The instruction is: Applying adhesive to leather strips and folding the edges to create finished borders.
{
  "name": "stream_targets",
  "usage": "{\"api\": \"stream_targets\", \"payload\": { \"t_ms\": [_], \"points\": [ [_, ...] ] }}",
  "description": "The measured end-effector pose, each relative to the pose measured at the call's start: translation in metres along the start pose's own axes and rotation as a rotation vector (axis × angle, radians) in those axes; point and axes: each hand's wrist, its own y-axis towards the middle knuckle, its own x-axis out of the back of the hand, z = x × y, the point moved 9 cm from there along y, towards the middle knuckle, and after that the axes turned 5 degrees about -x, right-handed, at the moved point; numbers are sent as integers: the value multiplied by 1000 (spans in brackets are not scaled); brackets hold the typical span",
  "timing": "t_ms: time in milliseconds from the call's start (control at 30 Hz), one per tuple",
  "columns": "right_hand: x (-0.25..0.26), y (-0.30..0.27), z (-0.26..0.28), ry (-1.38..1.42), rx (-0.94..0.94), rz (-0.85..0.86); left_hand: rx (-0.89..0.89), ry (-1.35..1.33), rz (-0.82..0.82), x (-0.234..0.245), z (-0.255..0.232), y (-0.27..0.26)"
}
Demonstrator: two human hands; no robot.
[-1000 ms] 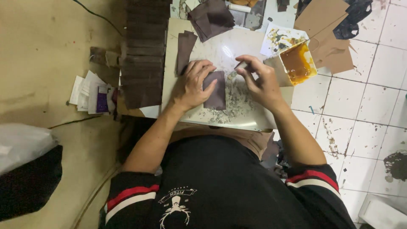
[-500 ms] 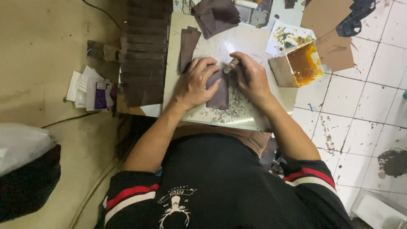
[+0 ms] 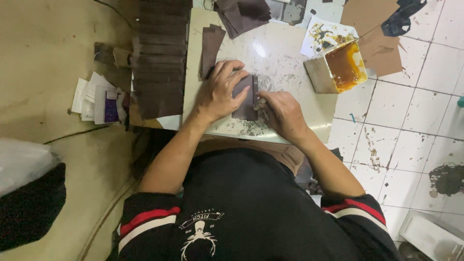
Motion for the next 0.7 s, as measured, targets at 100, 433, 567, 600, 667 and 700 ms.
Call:
{"api": "stream_targets", "payload": {
  "t_ms": [100, 433, 567, 600, 667, 700],
  "points": [
    [-1, -4, 8, 20, 7, 30, 17, 21, 16, -6, 2, -3],
    [42, 31, -7, 159, -94, -65, -2, 45, -1, -4, -2, -3],
    [46, 53, -12, 197, -90, -176, 4, 42, -15, -2, -2, -2],
    [45, 56, -13, 202, -88, -198, 5, 40, -15, -2, -2, -4],
    [32, 59, -21, 181, -70, -208, 6, 39, -11, -1, -3, -2],
    [25, 59, -25, 159, -59, -215, 9, 33, -4, -1, -4, -1]
  ]
}}
